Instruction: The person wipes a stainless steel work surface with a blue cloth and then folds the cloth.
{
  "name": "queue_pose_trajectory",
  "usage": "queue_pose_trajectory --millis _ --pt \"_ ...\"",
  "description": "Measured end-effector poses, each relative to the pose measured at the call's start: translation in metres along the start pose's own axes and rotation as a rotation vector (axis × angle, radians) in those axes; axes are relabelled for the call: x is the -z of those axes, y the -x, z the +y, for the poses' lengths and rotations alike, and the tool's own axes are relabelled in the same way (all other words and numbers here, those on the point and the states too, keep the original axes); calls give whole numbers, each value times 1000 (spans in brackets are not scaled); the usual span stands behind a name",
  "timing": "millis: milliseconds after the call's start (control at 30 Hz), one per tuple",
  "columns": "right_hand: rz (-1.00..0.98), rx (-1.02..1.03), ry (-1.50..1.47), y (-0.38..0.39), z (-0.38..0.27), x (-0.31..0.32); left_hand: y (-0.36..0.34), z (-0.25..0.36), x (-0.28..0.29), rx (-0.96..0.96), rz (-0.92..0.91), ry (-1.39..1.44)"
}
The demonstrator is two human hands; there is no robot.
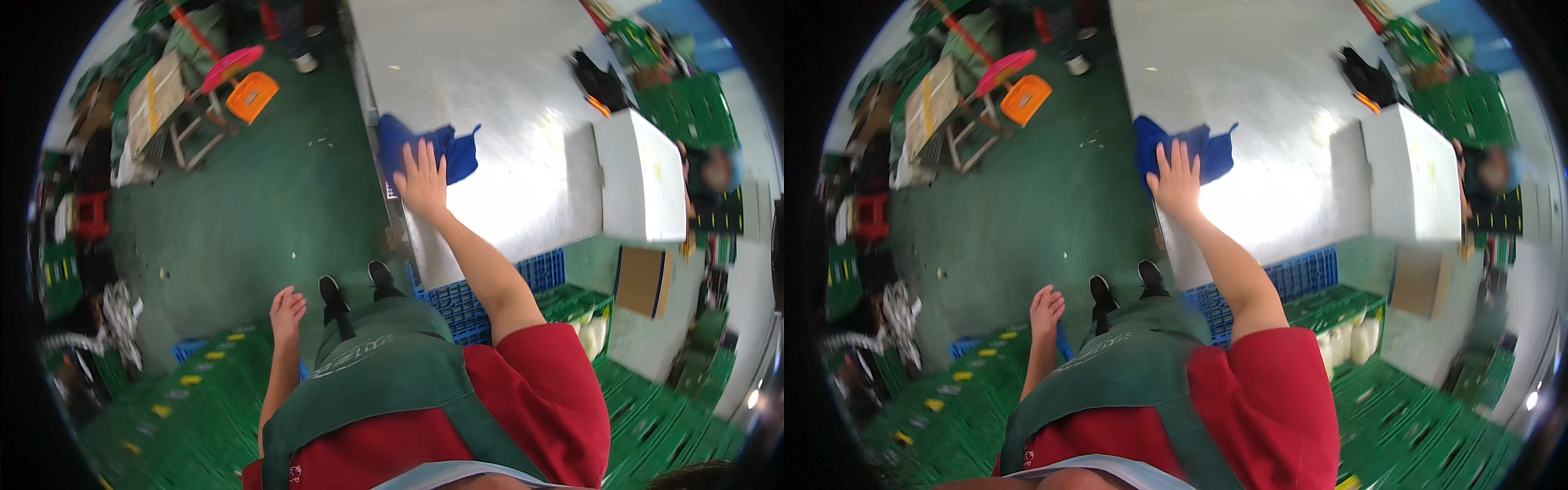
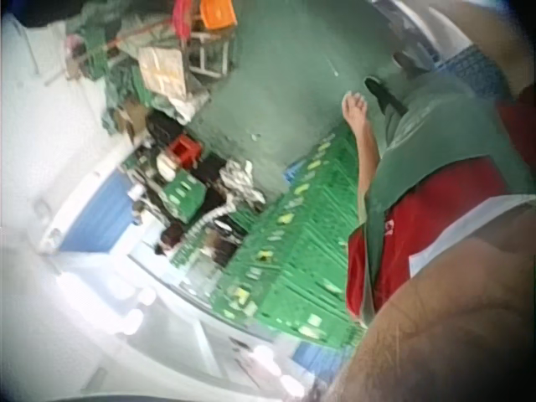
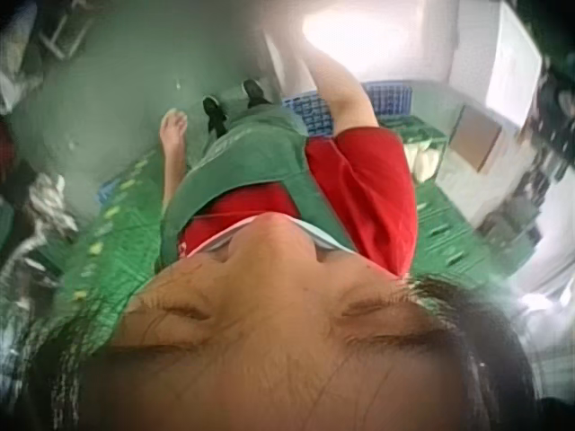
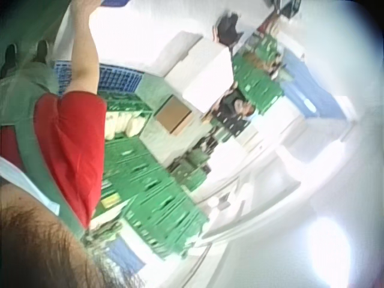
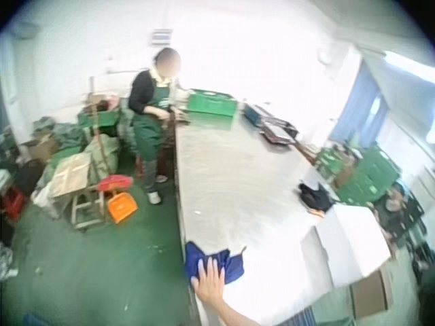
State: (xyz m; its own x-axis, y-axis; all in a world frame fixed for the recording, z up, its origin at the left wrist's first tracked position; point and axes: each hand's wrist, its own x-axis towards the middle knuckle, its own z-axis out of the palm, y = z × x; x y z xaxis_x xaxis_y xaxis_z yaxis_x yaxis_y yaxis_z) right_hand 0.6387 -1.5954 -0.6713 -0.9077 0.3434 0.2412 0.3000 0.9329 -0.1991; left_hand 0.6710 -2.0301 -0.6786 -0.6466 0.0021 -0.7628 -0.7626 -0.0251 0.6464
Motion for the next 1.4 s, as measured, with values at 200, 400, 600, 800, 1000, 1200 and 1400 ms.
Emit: queue_pose_trajectory --millis 200,400,600,800,1000,1200,1400 --pt "-237 -262 44 178 -60 58 -48 66 -35 -31 -303 -221" --pt "-226 -405 81 204 -79 54 -89 89 -66 3 -454 -424" --pt "-144 -562 8 105 -66 30 -119 121 -157 -121 -561 -557" --pt "84 -421 -98 -97 -11 -17 -152 173 -274 -588 -526 -617" --pt "223 -429 -83 -207 84 -46 -167 227 -423 -1156 -417 -724" --pt "188 -906 199 -103 200 14 -184 244 -500 -1395 -513 -956" --pt "271 -1613 401 71 194 50 -201 242 -505 -1367 -670 -949"
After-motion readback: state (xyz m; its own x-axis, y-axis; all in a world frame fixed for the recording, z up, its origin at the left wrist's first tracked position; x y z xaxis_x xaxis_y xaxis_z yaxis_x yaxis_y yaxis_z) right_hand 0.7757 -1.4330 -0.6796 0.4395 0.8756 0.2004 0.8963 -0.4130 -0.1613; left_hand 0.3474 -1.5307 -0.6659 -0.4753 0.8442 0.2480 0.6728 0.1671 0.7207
